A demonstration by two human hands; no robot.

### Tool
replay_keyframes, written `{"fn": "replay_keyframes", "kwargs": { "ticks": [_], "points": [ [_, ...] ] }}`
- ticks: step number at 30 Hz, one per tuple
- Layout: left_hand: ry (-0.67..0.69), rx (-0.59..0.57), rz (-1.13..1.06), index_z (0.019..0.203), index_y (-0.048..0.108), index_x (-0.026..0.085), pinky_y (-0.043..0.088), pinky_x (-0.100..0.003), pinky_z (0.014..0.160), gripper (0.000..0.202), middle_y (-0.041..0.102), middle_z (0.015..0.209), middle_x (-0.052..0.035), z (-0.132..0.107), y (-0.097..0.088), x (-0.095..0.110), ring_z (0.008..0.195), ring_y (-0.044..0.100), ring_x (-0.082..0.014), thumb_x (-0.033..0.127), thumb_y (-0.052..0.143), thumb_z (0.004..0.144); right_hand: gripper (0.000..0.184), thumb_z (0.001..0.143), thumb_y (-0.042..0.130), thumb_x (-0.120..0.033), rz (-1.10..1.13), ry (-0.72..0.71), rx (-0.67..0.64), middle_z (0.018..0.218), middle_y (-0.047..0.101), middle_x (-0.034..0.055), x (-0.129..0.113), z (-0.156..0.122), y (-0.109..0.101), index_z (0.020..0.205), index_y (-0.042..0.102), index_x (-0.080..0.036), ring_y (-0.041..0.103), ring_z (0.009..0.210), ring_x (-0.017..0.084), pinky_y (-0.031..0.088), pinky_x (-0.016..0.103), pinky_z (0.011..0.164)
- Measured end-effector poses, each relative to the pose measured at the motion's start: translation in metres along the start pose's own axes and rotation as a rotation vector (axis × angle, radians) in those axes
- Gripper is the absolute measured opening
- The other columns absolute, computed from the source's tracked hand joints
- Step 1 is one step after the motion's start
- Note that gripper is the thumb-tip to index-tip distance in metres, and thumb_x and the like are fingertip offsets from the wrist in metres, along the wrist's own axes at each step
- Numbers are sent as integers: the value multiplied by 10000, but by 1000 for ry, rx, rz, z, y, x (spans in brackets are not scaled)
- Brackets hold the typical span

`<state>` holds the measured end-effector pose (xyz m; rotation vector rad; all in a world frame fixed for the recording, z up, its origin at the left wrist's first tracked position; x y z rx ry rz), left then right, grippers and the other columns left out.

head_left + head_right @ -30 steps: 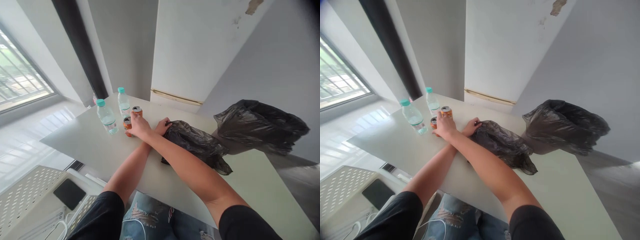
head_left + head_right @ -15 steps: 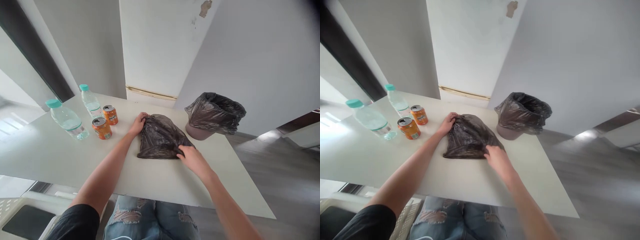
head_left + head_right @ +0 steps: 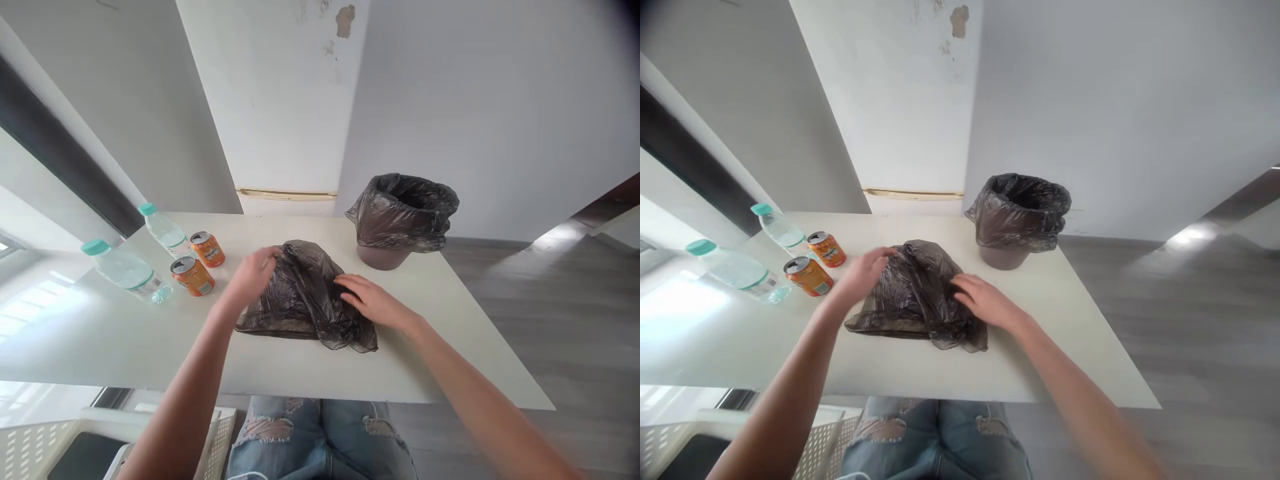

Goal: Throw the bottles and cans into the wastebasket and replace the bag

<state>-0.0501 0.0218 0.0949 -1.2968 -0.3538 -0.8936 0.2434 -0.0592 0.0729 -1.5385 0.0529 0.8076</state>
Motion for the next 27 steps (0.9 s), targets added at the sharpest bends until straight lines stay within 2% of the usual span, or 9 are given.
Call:
{"fn": "replay_keyframes", "kwargs": {
  "ticks": [2,6,10,13,16,19,21,24,27],
  "points": [
    [26,-43,181,1563,526,199,321,-544,1283,581,477,1652,-136,-33,23,3,1545,420,-350,462,408,1058,623,1105,340,-580,-77,14,-71,1712,396,70,13,-17,22,1650,417,-288,445,1542,302,402,540,1266],
    [130,-292,432,1711,274,308,156,-630,1328,679,240,1770,-70,-76,54,-27,1659,163,-327,517,408,1079,676,1097,300,-635,-201,24,-111,1764,260,44,40,-55,38,1701,293,-331,260,1636,318,231,634,1328],
    [233,-383,496,1690,297,398,100,-632,1333,680,335,1732,-39,-75,15,-53,1650,200,-298,528,489,1051,715,1075,345,-676,-223,34,-75,1770,233,29,54,-81,29,1712,225,-376,238,1641,317,225,634,1326],
    [258,-405,447,1645,400,425,89,-649,1328,651,415,1692,-14,-67,-15,-53,1643,234,-307,519,546,1017,664,1077,374,-655,-191,9,-48,1724,367,56,51,-94,16,1665,388,-347,356,1594,328,320,599,1281],
    [185,-144,340,1564,534,369,246,-569,1325,555,494,1651,-22,-59,-30,-35,1597,359,-292,522,492,1033,541,1085,422,-598,-103,-115,-39,1481,655,104,34,-95,0,1450,667,-281,584,1375,316,452,534,1143],
    [51,75,283,1467,626,283,412,-480,1254,526,594,1559,-79,-57,-7,-15,1478,527,-279,519,373,1071,475,1118,380,-497,-8,-267,13,1161,778,90,11,-74,-16,1202,777,-251,669,1105,253,488,465,1056],
    [55,1,350,1538,556,222,361,-513,1283,591,543,1603,-125,-54,28,-4,1523,467,-307,534,352,1079,497,1120,356,-486,-32,-308,95,1138,774,99,0,-45,-25,1139,785,-236,662,1111,258,484,466,1063],
    [119,-191,472,1657,379,203,183,-654,1311,678,326,1737,-148,-40,68,-9,1634,242,-360,547,387,1072,509,1108,367,-507,-110,-305,153,1534,605,104,-6,6,-20,1385,690,-228,519,1437,281,386,485,1218],
    [164,-335,518,1686,309,216,150,-705,1288,678,285,1750,-155,-16,74,-31,1648,192,-361,518,372,1083,630,1095,372,-554,-186,-135,10,1765,277,54,6,44,13,1643,429,-248,257,1632,273,229,478,1327]
  ]
}}
Point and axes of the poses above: each hand's wrist, its own z-axis towards the middle knuckle, its own y-axis out of the palm, x = y × z, the point moved 7 cm from there along z, towards the middle knuckle
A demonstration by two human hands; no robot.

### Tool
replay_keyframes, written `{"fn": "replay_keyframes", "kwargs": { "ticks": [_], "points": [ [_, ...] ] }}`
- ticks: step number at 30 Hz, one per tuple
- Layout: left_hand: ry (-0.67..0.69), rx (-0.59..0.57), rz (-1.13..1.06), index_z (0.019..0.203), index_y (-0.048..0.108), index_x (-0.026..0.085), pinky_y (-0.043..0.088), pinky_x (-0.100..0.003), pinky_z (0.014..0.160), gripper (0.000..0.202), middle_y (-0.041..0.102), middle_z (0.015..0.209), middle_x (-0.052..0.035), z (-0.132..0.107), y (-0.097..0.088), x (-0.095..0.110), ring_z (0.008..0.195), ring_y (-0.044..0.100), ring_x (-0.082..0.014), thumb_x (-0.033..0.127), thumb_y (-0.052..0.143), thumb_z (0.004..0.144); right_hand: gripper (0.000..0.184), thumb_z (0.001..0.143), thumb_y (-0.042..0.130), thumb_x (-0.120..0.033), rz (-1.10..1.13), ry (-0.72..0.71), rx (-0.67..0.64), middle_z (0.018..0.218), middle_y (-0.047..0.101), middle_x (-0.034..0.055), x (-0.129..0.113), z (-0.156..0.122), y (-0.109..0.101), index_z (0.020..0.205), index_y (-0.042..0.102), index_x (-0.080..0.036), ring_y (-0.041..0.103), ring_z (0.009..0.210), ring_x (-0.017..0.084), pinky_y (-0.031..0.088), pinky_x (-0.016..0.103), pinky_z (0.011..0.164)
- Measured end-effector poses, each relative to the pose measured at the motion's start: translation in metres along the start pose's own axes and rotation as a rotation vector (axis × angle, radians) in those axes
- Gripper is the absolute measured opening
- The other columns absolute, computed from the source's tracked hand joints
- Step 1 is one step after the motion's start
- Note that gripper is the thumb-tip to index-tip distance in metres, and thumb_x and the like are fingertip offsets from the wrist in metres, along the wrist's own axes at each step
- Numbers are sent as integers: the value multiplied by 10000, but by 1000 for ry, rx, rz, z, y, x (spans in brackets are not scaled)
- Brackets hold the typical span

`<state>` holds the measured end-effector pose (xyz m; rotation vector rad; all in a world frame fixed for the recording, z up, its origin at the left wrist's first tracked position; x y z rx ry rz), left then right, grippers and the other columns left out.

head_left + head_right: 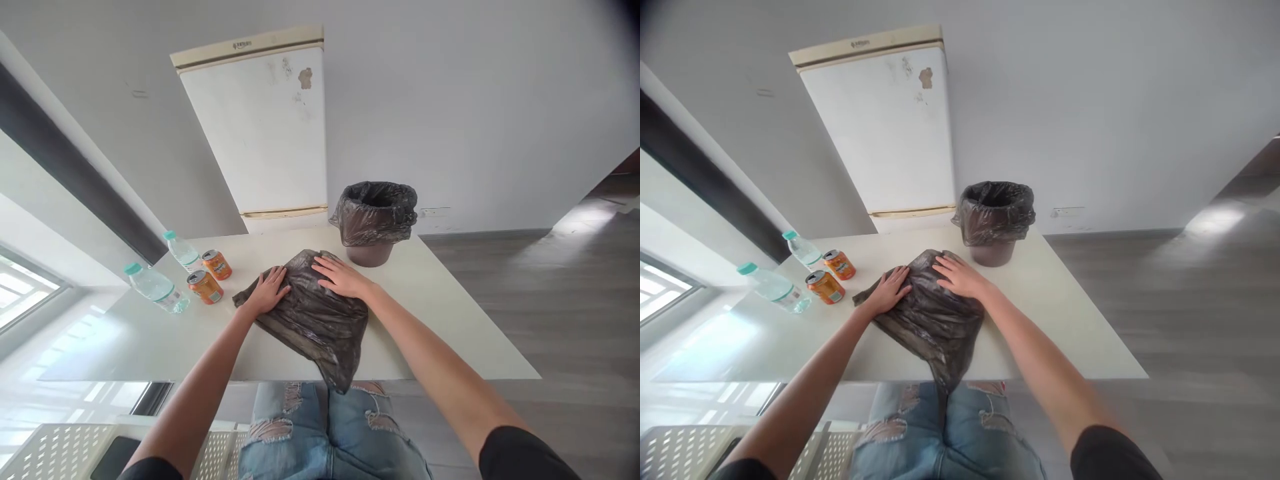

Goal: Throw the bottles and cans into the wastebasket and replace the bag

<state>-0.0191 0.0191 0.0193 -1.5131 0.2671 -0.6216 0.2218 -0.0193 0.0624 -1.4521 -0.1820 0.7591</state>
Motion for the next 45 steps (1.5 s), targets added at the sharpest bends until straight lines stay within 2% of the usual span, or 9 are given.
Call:
{"fn": "replay_keyframes", "kwargs": {
  "ticks": [5,9,15,19,23,29,36,40,45],
  "points": [
    [47,97,125,1621,438,200,111,-676,1310,626,391,1705,-155,24,-40,-17,1636,232,-361,477,470,1061,699,1102,279,-563,-83,277,-66,1770,243,115,13,3,48,1684,347,-182,207,1645,339,191,561,1318],
    [19,413,104,1334,671,159,395,-540,1202,398,584,1510,-176,-7,-85,32,1395,540,-324,369,430,1096,672,1095,305,-520,-116,387,21,1709,361,197,12,-6,41,1618,456,-125,317,1572,406,279,640,1237],
    [223,225,28,1325,654,213,516,-458,1005,377,700,1301,-117,-119,-59,130,1160,649,-270,465,599,1050,530,1096,349,-468,-127,158,280,1732,343,112,-1,-9,-11,1504,595,-235,356,1546,358,277,630,1227],
    [272,85,87,1563,497,207,406,-591,1211,956,600,1522,-157,-168,-28,151,1378,571,-371,737,764,813,604,1115,294,-541,-18,2,16,1787,194,42,-3,-7,16,1663,392,-307,159,1658,324,132,660,1304],
    [266,27,132,1664,353,189,213,-712,1298,1082,444,1669,-164,-187,-10,150,1586,325,-428,623,842,802,686,1082,353,-649,50,49,-217,1785,179,44,-1,-5,45,1688,327,-329,113,1665,364,60,767,1275],
    [275,175,106,1497,561,199,288,-574,1329,698,581,1578,-61,-197,5,137,1572,406,-276,-89,458,870,557,1033,579,-529,93,-21,10,1621,528,74,-9,-20,-15,1533,594,-284,479,1499,330,355,571,1265],
    [174,341,-445,1278,682,243,531,-358,1162,412,793,1242,-41,-219,-27,123,1221,734,-200,19,574,950,1071,771,866,-640,153,-132,-193,1728,361,26,-39,-102,-20,1675,332,-428,325,1600,393,285,617,1310],
    [-127,445,-702,1135,748,230,611,-221,776,267,822,1022,-30,-235,-48,105,902,795,-185,102,640,927,573,1040,611,-380,163,-119,-35,1615,536,54,-51,-132,6,1597,480,-393,401,1573,333,114,725,1310],
    [-315,624,-778,1026,773,189,556,-247,745,231,785,917,-20,-239,-66,75,824,734,-187,151,619,858,273,1094,483,-333,460,-56,260,1200,790,47,-47,-138,4,1149,745,-280,706,1259,260,321,587,1285]
  ]
}}
Point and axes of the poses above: each hand's wrist, its own z-axis towards the middle knuckle, its own y-axis out of the palm, x = y × z, the point moved 7 cm from there along z, towards the middle knuckle
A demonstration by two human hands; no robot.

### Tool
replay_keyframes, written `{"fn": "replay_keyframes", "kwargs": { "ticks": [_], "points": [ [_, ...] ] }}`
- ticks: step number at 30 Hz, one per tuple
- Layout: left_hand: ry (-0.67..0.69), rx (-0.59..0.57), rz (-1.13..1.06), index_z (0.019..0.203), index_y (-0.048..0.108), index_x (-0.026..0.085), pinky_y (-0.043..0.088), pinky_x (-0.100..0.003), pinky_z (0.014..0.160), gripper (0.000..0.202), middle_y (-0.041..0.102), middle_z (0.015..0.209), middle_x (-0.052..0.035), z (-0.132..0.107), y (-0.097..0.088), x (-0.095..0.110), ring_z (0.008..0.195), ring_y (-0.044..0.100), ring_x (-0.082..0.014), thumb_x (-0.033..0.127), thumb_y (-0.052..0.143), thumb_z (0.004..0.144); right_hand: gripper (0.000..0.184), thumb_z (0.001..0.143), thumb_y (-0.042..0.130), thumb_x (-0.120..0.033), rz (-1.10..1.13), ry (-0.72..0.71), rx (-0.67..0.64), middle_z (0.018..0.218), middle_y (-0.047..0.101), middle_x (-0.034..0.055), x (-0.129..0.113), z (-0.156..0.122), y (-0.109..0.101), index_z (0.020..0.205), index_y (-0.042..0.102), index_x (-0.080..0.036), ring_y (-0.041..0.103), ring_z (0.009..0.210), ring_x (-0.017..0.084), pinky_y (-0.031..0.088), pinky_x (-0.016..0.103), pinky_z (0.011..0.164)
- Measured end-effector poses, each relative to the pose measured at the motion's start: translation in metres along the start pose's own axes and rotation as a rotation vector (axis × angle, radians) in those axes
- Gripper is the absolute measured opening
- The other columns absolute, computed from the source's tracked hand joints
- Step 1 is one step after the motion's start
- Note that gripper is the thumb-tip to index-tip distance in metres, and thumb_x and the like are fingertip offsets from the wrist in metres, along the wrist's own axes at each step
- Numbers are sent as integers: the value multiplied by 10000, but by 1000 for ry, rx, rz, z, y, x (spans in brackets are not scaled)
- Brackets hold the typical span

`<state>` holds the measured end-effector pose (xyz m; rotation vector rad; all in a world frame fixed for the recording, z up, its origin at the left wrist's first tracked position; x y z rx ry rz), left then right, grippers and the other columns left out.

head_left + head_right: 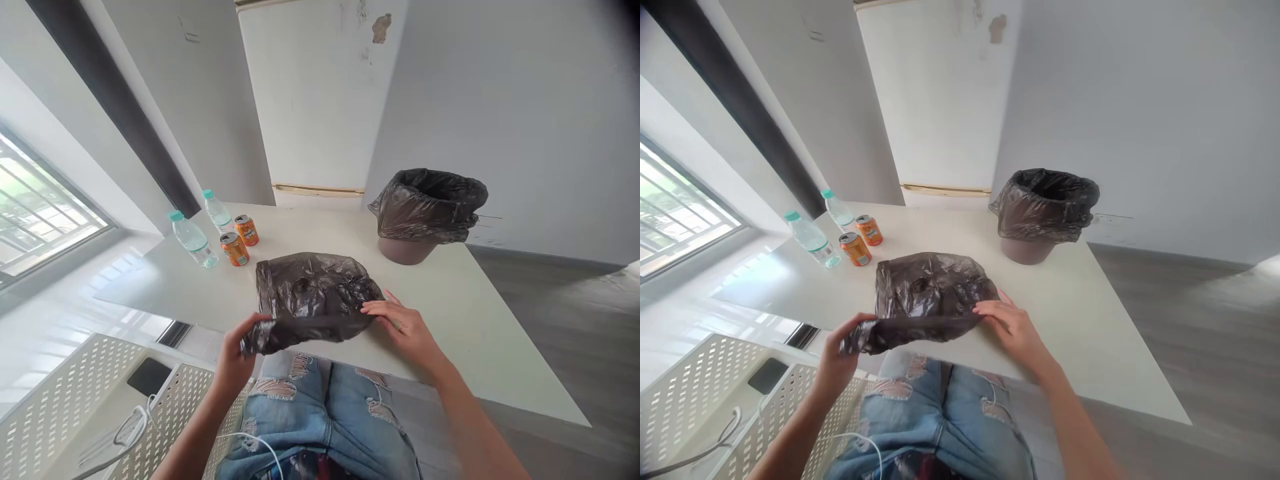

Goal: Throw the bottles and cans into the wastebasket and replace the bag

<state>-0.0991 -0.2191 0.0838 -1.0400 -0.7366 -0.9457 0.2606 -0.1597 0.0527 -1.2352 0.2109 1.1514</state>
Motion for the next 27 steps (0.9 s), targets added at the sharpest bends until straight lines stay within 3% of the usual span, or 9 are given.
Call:
{"fn": "replay_keyframes", "kwargs": {
  "ticks": [3,6,9,14,19,21,23,25,27],
  "points": [
    [-100,118,-54,993,752,170,499,-249,690,205,714,833,-11,20,-11,-21,754,642,-167,323,632,928,305,1069,526,-462,92,134,91,932,780,48,-2,10,-15,1050,738,-244,740,1143,281,564,408,997],
    [-163,201,-39,954,724,154,473,-267,680,337,677,791,-16,49,-14,-42,754,610,-183,475,624,941,407,1058,501,-555,69,198,28,782,707,21,-12,35,-20,939,705,-223,702,806,215,529,302,728],
    [-198,183,102,957,711,153,513,-311,782,358,736,890,-61,90,-6,-58,882,670,-238,488,588,942,410,1068,432,-524,-60,246,-43,806,705,9,-11,66,-14,913,663,-223,632,742,182,499,294,726],
    [-276,58,323,1023,665,177,525,-384,966,179,767,1074,-114,150,16,-85,1068,700,-282,301,597,913,246,983,496,-357,-241,378,-29,789,723,38,27,95,9,877,678,-230,639,735,213,492,325,733],
    [-352,27,413,1253,628,114,511,-487,1034,425,731,1218,-220,147,21,-88,1229,664,-379,407,636,946,172,948,571,-341,-294,382,6,844,746,39,47,87,17,933,712,-244,671,780,217,519,326,761],
    [-252,112,518,1423,543,70,432,-554,1142,568,622,1408,-284,135,20,-66,1407,533,-421,453,552,1004,208,961,576,-375,-306,377,38,918,754,56,42,82,10,1037,713,-238,683,819,231,541,345,787],
    [-8,131,648,1497,504,63,352,-575,1222,590,507,1547,-288,123,33,-33,1505,421,-419,443,465,1047,326,1009,516,-411,-337,379,123,1110,747,118,28,78,-1,1209,677,-209,694,996,274,549,406,919],
    [275,-42,718,1508,533,109,303,-561,1276,545,450,1635,-224,109,67,-6,1551,377,-378,419,403,1079,438,1073,389,-436,-382,314,199,1321,685,170,6,76,-4,1340,626,-181,631,1237,309,486,462,1098],
    [408,-284,741,1561,506,150,243,-593,1311,571,378,1708,-159,91,105,-3,1605,294,-370,453,407,1087,536,1108,286,-476,-428,189,137,1508,594,157,-18,75,14,1446,588,-190,516,1431,307,382,485,1233]
  ]
}}
Point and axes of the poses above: each hand's wrist, its own z-axis towards the middle knuckle, its own y-axis out of the palm, x = y × z, the point moved 7 cm from there along z, towards the middle knuckle
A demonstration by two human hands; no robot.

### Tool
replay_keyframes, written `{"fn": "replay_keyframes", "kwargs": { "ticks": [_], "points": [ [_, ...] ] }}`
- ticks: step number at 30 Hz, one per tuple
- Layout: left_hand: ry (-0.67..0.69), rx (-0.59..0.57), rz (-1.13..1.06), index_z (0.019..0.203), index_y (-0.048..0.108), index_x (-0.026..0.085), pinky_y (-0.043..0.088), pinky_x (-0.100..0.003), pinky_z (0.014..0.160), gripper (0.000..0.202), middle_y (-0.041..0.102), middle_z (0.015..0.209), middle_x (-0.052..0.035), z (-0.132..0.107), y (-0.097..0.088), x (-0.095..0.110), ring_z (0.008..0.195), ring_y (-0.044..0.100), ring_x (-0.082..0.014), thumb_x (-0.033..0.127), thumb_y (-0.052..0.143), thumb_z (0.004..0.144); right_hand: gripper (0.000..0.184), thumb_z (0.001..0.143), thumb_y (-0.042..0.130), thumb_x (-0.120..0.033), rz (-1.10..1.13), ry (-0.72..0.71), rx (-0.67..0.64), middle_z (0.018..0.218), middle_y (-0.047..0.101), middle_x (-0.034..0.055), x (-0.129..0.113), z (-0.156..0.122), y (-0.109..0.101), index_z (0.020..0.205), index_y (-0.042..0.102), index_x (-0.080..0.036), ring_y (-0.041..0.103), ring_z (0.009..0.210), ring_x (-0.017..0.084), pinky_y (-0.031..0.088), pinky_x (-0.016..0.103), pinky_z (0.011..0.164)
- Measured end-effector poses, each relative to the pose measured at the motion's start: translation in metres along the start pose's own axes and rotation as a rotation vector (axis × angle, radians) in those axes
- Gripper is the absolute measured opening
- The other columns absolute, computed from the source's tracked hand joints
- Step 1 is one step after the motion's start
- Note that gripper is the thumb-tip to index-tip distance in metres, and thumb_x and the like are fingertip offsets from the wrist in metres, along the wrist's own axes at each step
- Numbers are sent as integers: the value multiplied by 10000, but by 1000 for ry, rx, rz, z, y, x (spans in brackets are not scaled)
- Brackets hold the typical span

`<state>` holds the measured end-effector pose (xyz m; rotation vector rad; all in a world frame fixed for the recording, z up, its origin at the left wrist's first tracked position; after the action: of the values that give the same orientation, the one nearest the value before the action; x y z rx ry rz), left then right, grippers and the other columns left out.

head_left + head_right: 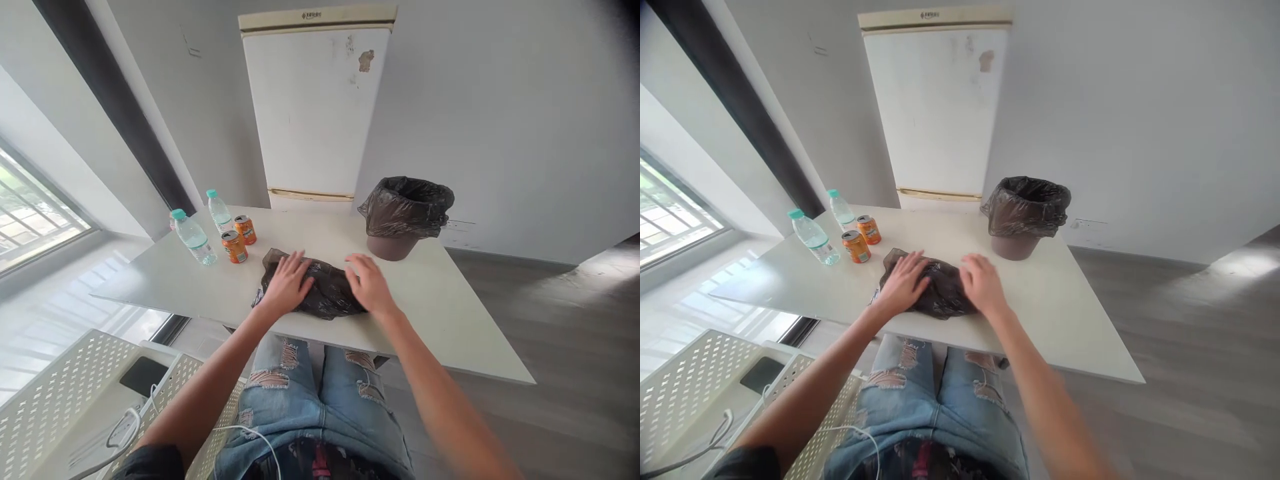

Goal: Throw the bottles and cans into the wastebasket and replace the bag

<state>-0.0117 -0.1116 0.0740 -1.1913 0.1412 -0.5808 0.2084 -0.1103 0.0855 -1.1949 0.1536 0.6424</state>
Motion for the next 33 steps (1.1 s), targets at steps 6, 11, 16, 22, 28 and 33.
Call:
{"fn": "replay_keyframes", "kwargs": {
  "ticks": [6,11,16,22,28,33],
  "points": [
    [-74,-248,64,1677,350,159,223,-709,1283,679,282,1752,-135,-24,66,7,1626,218,-429,492,403,1088,809,1072,307,-683,-142,-25,-420,1778,221,80,-13,-25,71,1691,322,-161,150,1662,324,218,563,1337],
    [-38,-235,31,1689,337,247,220,-685,1295,698,288,1756,-91,-31,61,-8,1634,218,-395,589,382,1083,762,1076,312,-676,-135,-56,-411,1778,227,47,9,-26,71,1692,334,-227,168,1664,264,217,498,1349],
    [-90,-205,12,1692,335,253,242,-647,1298,730,309,1749,-97,-43,49,-49,1633,221,-399,636,381,1072,775,1077,282,-696,-100,-88,-442,1785,201,30,16,-28,63,1719,241,-265,169,1664,229,199,477,1359],
    [-154,-129,66,1634,448,149,306,-644,1270,678,407,1690,-180,-40,21,-58,1593,307,-433,542,393,1084,746,1091,260,-656,-85,-135,-460,1785,189,22,17,-28,69,1701,305,-230,165,1665,243,170,498,1366],
    [124,-75,21,1606,454,76,280,-541,1321,577,411,1692,-164,-3,33,44,1610,315,-322,276,303,1086,596,1084,258,-354,-98,-271,-49,1673,455,89,-3,-30,33,1573,531,-150,327,1606,247,253,484,1355],
    [152,-130,36,1633,387,28,230,-550,1335,620,360,1712,-185,19,70,78,1631,251,-348,324,278,1099,603,1084,212,-320,-237,-41,-73,1700,408,100,21,-30,34,1582,512,-157,335,1603,292,236,570,1331]
  ]
}}
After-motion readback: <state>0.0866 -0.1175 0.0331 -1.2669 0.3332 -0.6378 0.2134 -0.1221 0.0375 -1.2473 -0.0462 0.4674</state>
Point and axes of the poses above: each hand's wrist, its own z-axis towards the middle knuckle, its own y-axis out of the palm, x = y × z, the point moved 7 cm from there along z, towards the middle knuckle
